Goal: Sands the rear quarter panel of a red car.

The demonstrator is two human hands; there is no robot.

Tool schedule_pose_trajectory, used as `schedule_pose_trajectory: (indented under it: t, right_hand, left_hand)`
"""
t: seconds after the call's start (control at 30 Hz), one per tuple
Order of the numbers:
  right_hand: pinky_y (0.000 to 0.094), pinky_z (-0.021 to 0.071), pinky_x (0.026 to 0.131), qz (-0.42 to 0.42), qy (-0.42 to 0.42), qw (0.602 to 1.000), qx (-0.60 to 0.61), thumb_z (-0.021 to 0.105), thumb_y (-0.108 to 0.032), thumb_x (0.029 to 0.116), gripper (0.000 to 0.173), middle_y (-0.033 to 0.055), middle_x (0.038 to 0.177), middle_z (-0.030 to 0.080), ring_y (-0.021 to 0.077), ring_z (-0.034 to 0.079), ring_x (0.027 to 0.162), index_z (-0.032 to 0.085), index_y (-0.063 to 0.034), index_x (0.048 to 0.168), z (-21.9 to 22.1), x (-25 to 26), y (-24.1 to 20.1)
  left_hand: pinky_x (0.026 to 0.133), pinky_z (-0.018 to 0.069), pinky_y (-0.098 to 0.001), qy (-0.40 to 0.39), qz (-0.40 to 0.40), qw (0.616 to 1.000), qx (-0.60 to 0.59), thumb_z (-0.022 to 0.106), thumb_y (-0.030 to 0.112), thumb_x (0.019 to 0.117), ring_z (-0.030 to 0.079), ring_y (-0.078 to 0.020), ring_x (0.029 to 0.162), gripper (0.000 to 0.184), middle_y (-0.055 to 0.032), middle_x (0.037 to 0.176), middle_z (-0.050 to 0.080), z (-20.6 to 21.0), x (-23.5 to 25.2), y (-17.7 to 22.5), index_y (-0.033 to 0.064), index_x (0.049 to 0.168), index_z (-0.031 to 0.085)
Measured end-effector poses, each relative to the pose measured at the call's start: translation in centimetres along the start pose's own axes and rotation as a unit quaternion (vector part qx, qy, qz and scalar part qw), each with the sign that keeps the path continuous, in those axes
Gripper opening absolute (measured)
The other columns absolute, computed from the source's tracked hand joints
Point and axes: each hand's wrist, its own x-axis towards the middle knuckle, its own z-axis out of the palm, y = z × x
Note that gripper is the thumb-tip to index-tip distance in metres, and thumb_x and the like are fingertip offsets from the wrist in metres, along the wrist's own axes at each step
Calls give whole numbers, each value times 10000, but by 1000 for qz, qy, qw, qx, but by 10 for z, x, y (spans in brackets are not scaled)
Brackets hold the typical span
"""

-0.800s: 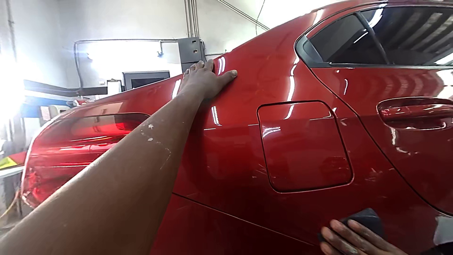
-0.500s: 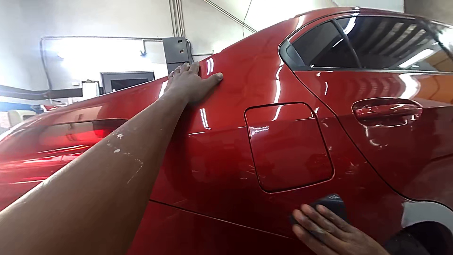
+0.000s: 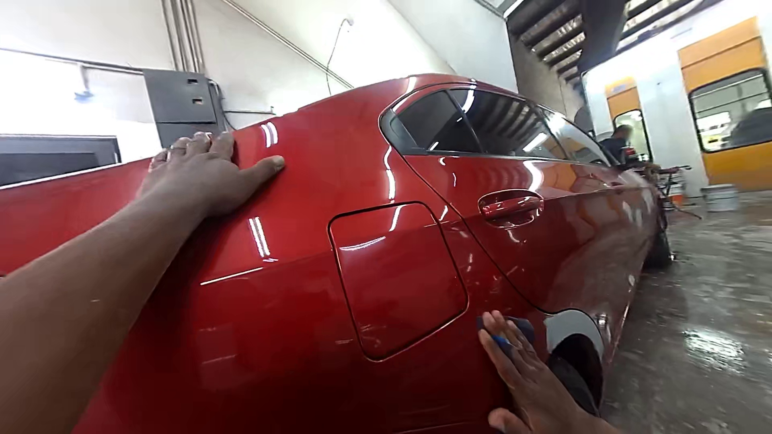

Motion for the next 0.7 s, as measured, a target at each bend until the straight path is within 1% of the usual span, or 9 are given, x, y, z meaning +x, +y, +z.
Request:
schedule_pose_trajectory:
  t: [0.07, 0.17, 0.23, 0.33, 0.4, 0.47, 0.53, 0.63, 0.7]
  right_hand:
    - [559, 175, 1279, 30, -21, 999, 24, 237, -827, 930, 1007, 217, 1664, 284, 333, 219, 1572, 267, -99, 1625, -1, 11, -29]
    - [507, 103, 1301, -1, -49, 997, 52, 256, -853, 897, 1043, 170, 1679, 283, 283, 186, 1586, 303, -94, 1612, 10, 45, -83]
    - [460, 83, 1310, -48, -59, 996, 47, 333, -816, 914, 981, 102, 1699, 261, 229, 156, 1594, 291, -143, 1626, 8, 50, -69]
    - [443, 136, 1309, -26, -34, 999, 5, 282, -757, 976, 837, 32, 1709, 247, 184, 164, 1591, 255, -242, 1635, 0, 20, -13]
    - [486, 148, 1305, 29, -8, 1000, 9, 262, -755, 985, 872, 105, 1697, 265, 237, 198, 1584, 248, -180, 1640, 0, 11, 0]
    - [556, 153, 1287, 71, -14, 996, 47, 260, -811, 935, 990, 193, 1669, 290, 314, 214, 1576, 283, -96, 1619, 0, 20, -33]
    - [534, 102, 1298, 60, -41, 994, 81, 275, -843, 900, 1053, 196, 1676, 273, 310, 181, 1585, 295, -68, 1614, 4, 36, -66]
    - [463, 108, 1308, -9, -56, 996, 73, 333, -807, 918, 967, 101, 1690, 286, 237, 184, 1588, 311, -144, 1622, 1, 42, -50]
    - [438, 133, 1309, -31, -33, 998, 48, 317, -764, 962, 854, 35, 1694, 291, 188, 188, 1585, 313, -221, 1620, -3, 29, -11]
  left_hand:
    - [1192, 186, -703, 1, -6, 1000, 2, 249, 917, 857, 242, -473, 1526, 1120, -271, 1637, 289, -1, 0, 0, 81, 1599, 321]
    - [1187, 215, -700, 7, 6, 1000, 18, 218, 937, 836, 267, -468, 1519, 1140, -265, 1626, 318, 6, 5, -6, 91, 1590, 342]
    - [1170, 229, -719, 24, 17, 999, 20, 188, 979, 787, 286, -481, 1507, 1189, -270, 1612, 341, 12, 14, -14, 118, 1590, 354]
    - [1151, 244, -746, 49, 28, 998, 7, 185, 1023, 730, 299, -494, 1496, 1237, -273, 1595, 371, 29, 27, -31, 148, 1585, 370]
    - [1138, 258, -754, 61, 32, 998, 8, 194, 1022, 731, 327, -494, 1482, 1236, -278, 1575, 396, 32, 33, -37, 142, 1580, 381]
    - [1135, 280, -741, 59, 27, 998, 13, 194, 1025, 726, 369, -474, 1464, 1229, -265, 1560, 423, 33, 34, -37, 155, 1570, 397]
    - [1150, 271, -727, 46, 24, 999, 9, 222, 994, 762, 375, -470, 1463, 1190, -264, 1563, 419, 25, 28, -29, 137, 1570, 393]
    - [1169, 249, -718, 24, 19, 1000, -1, 288, 905, 855, 347, -483, 1475, 1090, -280, 1578, 389, 10, 14, -14, 90, 1574, 380]
    - [1154, 255, -734, 33, 14, 999, 1, 276, 935, 827, 336, -491, 1477, 1127, -281, 1583, 381, 15, 16, -19, 99, 1576, 378]
